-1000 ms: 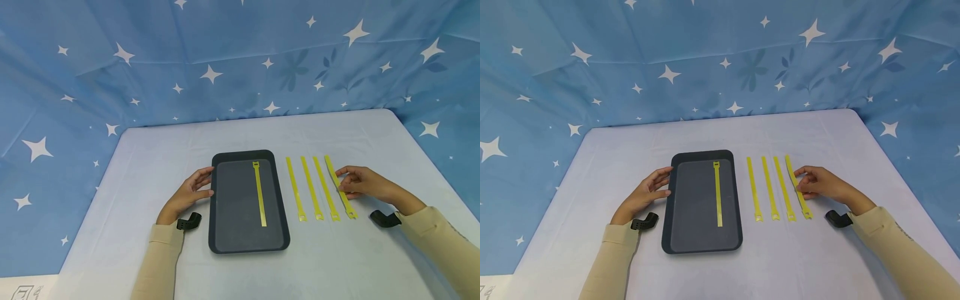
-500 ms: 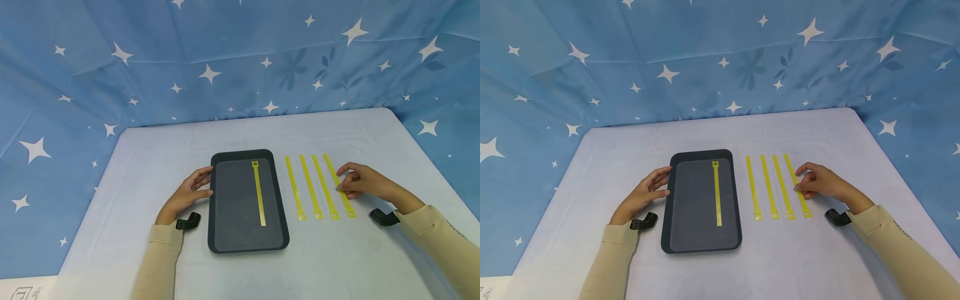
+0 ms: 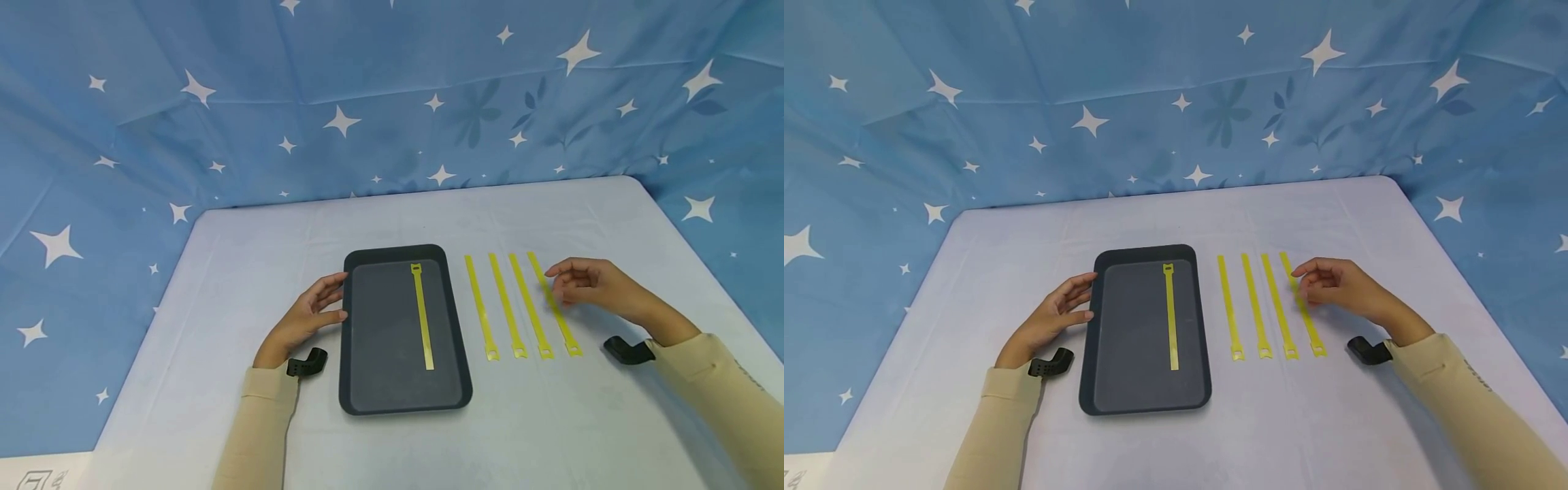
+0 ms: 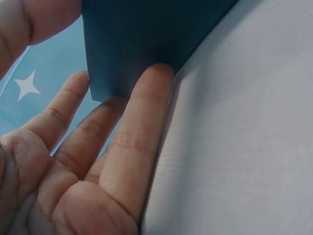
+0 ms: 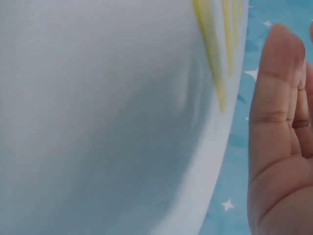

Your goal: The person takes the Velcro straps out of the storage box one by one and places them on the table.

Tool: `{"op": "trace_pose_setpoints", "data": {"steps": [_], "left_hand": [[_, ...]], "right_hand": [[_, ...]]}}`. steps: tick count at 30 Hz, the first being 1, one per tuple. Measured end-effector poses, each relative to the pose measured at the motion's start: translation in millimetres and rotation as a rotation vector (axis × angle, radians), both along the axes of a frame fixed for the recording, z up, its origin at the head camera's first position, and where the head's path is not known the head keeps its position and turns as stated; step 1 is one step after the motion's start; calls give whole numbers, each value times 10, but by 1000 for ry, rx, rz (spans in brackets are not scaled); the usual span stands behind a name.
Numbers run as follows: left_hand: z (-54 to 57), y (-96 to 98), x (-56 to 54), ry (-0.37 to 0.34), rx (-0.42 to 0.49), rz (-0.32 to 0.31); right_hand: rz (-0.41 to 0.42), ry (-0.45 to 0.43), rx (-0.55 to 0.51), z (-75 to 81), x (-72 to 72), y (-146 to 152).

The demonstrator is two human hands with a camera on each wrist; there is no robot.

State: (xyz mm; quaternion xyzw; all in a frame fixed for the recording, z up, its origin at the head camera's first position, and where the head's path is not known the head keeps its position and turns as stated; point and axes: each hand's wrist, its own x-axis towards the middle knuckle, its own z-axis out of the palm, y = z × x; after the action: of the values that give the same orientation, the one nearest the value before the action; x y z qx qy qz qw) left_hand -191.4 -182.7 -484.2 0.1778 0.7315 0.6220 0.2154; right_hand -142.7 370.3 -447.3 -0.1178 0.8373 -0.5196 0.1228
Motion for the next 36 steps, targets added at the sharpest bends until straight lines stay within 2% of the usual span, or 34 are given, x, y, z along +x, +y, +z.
{"op": "trace_pose_setpoints", "data": {"steps": [14, 23, 36], "left_hand": [[-26, -38, 20, -10, -8, 8], [-23, -32, 32, 4, 16, 6], [-39, -21, -14, 22, 10, -9]], "right_hand": [[3, 108, -119, 129, -62, -282], [-8, 113, -95, 224, -146, -453], [36, 111, -119, 315, -261, -576]]}}
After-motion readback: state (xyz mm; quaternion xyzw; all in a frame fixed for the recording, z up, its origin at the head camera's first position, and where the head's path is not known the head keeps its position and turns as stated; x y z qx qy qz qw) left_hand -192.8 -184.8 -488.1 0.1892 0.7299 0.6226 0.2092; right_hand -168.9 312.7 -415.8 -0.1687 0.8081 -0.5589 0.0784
